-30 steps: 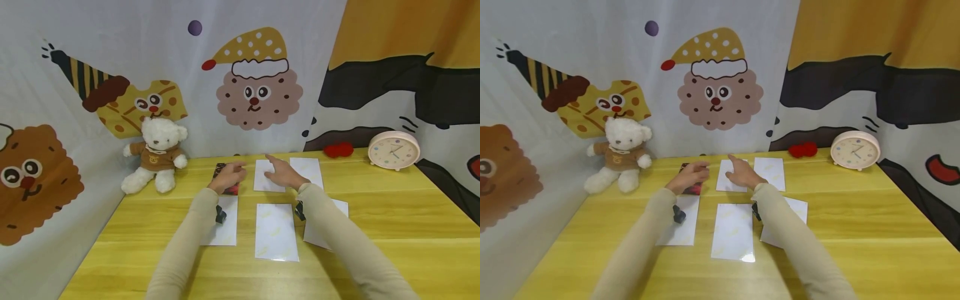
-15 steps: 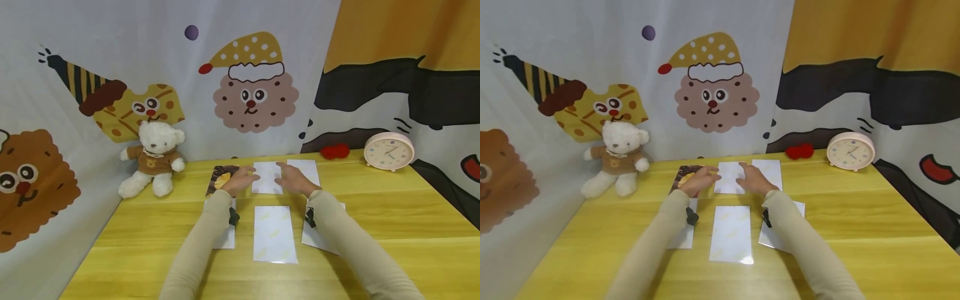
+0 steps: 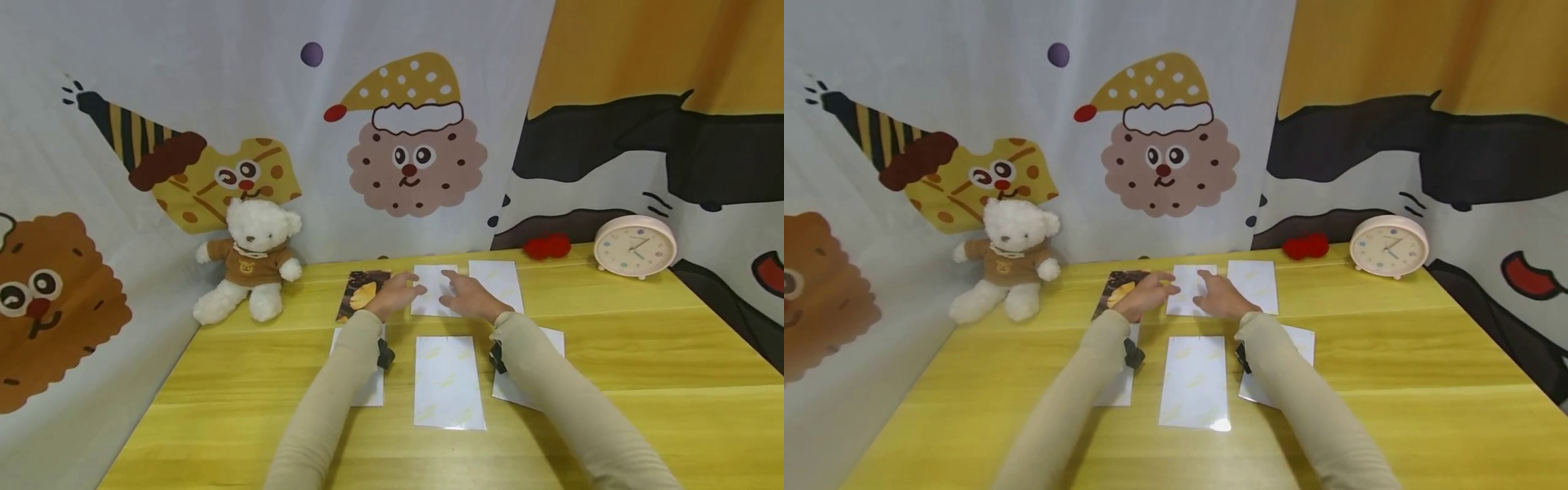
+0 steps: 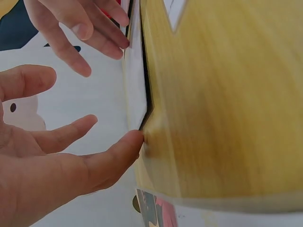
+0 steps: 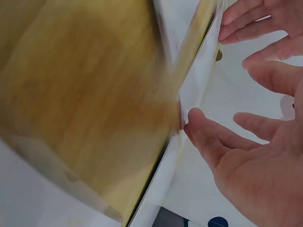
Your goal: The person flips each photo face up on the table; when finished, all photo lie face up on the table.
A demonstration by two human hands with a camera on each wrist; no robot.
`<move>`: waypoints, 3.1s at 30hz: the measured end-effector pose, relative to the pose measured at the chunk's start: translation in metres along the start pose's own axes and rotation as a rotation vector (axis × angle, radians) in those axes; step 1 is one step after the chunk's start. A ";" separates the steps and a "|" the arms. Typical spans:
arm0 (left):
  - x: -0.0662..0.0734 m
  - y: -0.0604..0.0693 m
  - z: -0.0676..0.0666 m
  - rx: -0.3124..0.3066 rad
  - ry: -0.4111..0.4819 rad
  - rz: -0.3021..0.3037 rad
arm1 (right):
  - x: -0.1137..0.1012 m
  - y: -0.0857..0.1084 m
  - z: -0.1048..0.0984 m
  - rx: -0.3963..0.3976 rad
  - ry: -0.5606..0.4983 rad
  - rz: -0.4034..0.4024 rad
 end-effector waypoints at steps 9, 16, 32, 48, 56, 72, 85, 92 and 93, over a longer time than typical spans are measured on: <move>0.001 0.001 0.002 0.003 0.008 0.004 | 0.001 -0.001 0.003 -0.011 0.006 -0.001; -0.001 -0.001 0.002 -0.005 0.031 -0.017 | 0.001 -0.002 0.003 -0.016 0.005 0.005; -0.008 -0.011 -0.011 0.097 0.415 0.010 | -0.006 0.000 0.001 0.007 0.016 -0.037; -0.002 -0.017 -0.012 0.092 0.477 0.138 | -0.016 -0.001 -0.003 0.056 0.038 -0.119; 0.001 -0.018 -0.007 0.062 0.509 0.189 | -0.021 0.000 -0.002 0.056 0.040 -0.163; -0.001 -0.017 -0.001 -0.002 0.540 0.163 | -0.029 0.006 -0.009 0.046 0.014 -0.162; 0.004 -0.019 0.002 -0.035 0.571 0.172 | -0.033 0.007 -0.022 0.065 -0.001 -0.147; 0.005 -0.017 0.002 -0.040 0.567 0.169 | -0.033 0.005 -0.025 0.081 -0.044 -0.163; 0.004 -0.017 0.002 -0.041 0.562 0.167 | -0.033 0.004 -0.025 0.083 -0.053 -0.164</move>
Point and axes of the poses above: each hand's wrist, its own y-axis away from the middle knuckle, its own z-axis out of the palm, x = y × z, the point moved 9 cm from there along -y, towards the middle knuckle, and after that the axes turned 3 degrees about z, right-handed, at the moved point
